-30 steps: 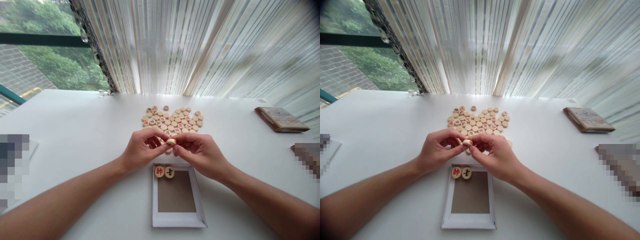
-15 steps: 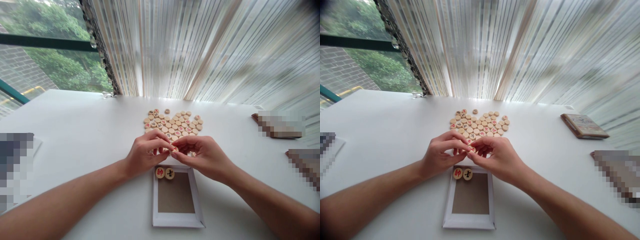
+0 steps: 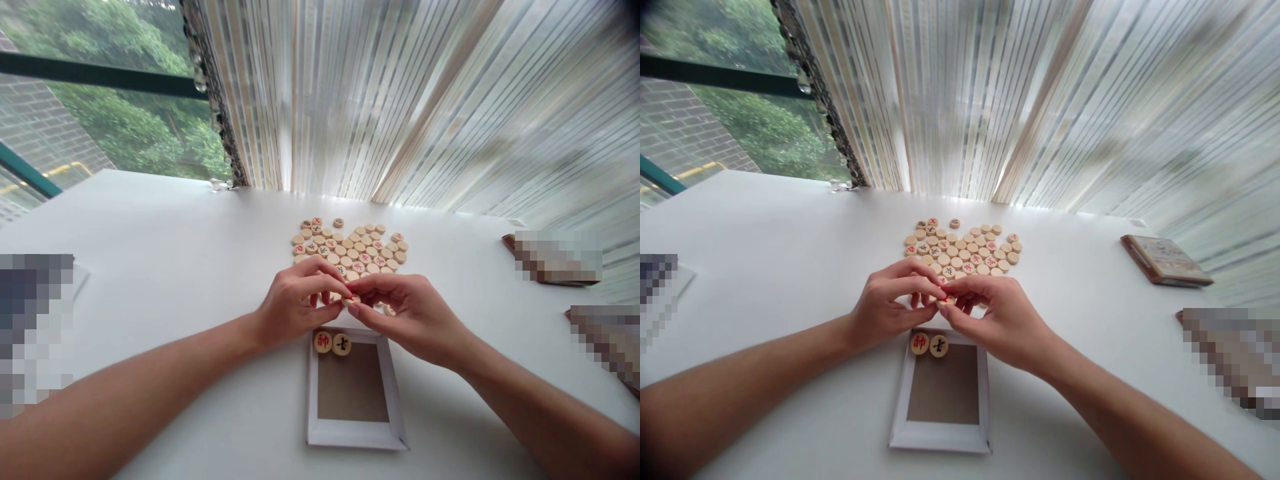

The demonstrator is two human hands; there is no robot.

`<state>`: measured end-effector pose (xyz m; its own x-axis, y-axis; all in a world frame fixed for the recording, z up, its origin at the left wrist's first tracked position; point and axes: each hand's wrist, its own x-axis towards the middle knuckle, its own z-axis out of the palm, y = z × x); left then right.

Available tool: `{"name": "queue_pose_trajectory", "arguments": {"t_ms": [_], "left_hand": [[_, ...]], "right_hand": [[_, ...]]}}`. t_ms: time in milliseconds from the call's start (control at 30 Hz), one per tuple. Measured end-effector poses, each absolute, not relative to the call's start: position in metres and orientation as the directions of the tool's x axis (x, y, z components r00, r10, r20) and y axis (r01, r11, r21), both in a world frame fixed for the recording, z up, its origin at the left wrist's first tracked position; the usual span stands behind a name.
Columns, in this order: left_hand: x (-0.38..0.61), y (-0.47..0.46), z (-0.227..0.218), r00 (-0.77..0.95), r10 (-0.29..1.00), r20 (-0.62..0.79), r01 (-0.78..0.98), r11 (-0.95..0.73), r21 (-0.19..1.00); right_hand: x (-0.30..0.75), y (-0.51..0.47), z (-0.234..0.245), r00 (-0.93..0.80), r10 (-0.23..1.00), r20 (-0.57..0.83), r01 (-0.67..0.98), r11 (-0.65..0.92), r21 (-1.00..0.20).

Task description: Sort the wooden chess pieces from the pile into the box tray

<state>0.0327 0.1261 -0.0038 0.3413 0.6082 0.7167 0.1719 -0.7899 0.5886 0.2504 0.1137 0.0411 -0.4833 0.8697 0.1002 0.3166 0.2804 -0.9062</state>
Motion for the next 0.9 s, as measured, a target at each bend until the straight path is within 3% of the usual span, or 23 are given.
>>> {"name": "queue_pose_trajectory", "arguments": {"t_ms": [267, 533, 900], "left_hand": [[0.033, 0.124, -0.005, 0.392, 0.591, 0.705, 0.166, -0.799, 0.578], [0.033, 0.127, -0.002, 0.323, 0.714, 0.621, 0.189, -0.692, 0.696], [0.033, 0.128, 0.001, 0.319, 0.766, 0.558, 0.22, -0.633, 0.743]], "right_hand": [[0.251, 0.116, 0.046, -0.463, 0.885, 0.046, 0.396, 0.253, -0.883], [0.279, 0.105, 0.057, -0.4, 0.906, 0.137, 0.459, 0.327, -0.826], [0.277, 0.071, 0.027, -0.563, 0.787, 0.251, 0.476, 0.558, -0.68]]}}
